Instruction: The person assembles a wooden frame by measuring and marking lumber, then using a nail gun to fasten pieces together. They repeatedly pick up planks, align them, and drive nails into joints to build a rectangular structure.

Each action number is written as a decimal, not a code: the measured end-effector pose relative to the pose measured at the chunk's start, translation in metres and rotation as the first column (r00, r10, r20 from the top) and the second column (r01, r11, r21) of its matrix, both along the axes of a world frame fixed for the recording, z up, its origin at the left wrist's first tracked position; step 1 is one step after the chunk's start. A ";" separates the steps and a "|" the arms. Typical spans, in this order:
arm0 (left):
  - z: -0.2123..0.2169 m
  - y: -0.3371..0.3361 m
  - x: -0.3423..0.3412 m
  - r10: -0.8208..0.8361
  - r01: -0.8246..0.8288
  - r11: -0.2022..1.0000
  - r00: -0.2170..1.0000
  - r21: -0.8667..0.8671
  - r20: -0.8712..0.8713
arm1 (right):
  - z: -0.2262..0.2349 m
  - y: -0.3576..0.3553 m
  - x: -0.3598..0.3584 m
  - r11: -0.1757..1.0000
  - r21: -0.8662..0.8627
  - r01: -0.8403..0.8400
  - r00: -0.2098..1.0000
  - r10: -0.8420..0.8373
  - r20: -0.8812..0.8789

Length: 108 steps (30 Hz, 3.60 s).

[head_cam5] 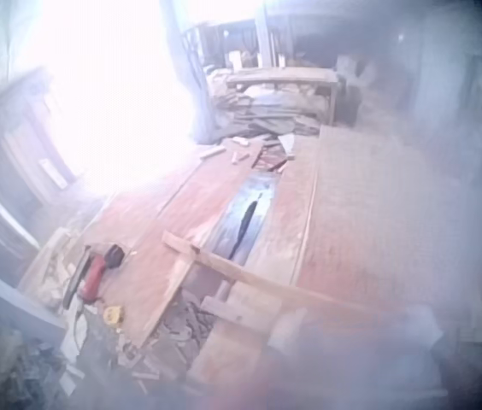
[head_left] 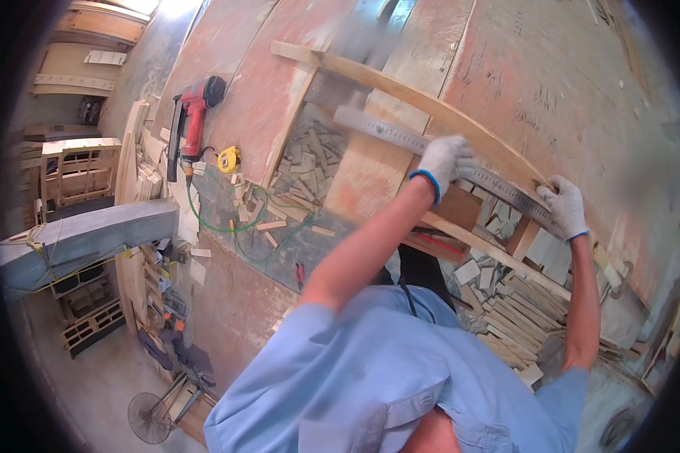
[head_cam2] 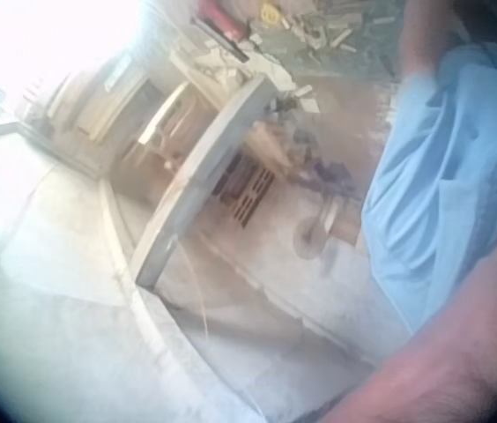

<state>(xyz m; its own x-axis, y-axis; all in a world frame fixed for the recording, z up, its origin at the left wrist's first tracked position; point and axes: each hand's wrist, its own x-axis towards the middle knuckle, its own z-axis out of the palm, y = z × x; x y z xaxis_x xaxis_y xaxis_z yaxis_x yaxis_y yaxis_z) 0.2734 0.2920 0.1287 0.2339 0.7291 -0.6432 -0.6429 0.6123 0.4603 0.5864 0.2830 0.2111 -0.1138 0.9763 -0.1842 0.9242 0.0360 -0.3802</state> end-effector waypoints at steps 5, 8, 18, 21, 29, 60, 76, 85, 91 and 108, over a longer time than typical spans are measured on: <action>-0.005 0.068 -0.025 0.110 -0.113 0.993 0.990 -0.031 -0.089 | -0.039 0.061 0.041 0.997 0.071 -0.041 0.998 0.037 0.051; -0.002 0.096 -0.033 0.053 -0.061 0.997 0.983 -0.039 -0.176 | -0.056 0.084 0.059 0.972 0.211 -0.099 0.994 0.087 0.067; -0.011 0.158 -0.046 -0.066 0.017 0.993 0.904 -0.120 -0.422 | -0.092 0.144 0.086 0.937 0.314 -0.154 0.988 0.150 0.036; -0.027 0.169 -0.053 -0.090 0.047 0.992 0.907 -0.113 -0.411 | -0.096 0.150 0.082 0.935 0.314 -0.162 0.987 0.156 0.042; -0.026 0.198 -0.056 -0.010 -0.041 0.994 0.889 -0.102 -0.458 | -0.115 0.150 0.075 0.924 0.357 -0.138 0.990 0.118 0.077; 0.063 0.124 0.072 -0.085 0.143 0.932 0.980 0.332 -0.182 | 0.042 0.108 0.003 0.923 -0.284 0.261 0.788 -0.373 -0.490; 0.217 0.169 0.065 0.339 0.939 0.242 0.153 0.243 -0.928 | 0.187 0.067 -0.059 0.645 0.753 0.130 0.956 0.120 -0.267; 0.095 0.101 -0.042 0.321 0.992 0.069 -0.124 -0.107 -0.939 | 0.024 0.048 -0.028 0.985 0.144 -0.098 0.988 0.080 0.130; 0.063 0.085 -0.081 0.151 0.961 0.096 -0.272 -0.260 -0.950 | -0.042 0.035 -0.086 0.975 0.043 -0.216 0.936 0.194 0.294; -0.029 0.051 -0.063 0.464 0.916 0.250 -0.398 -0.313 -0.792 | -0.054 0.004 -0.092 0.997 -0.057 -0.058 0.998 0.059 0.009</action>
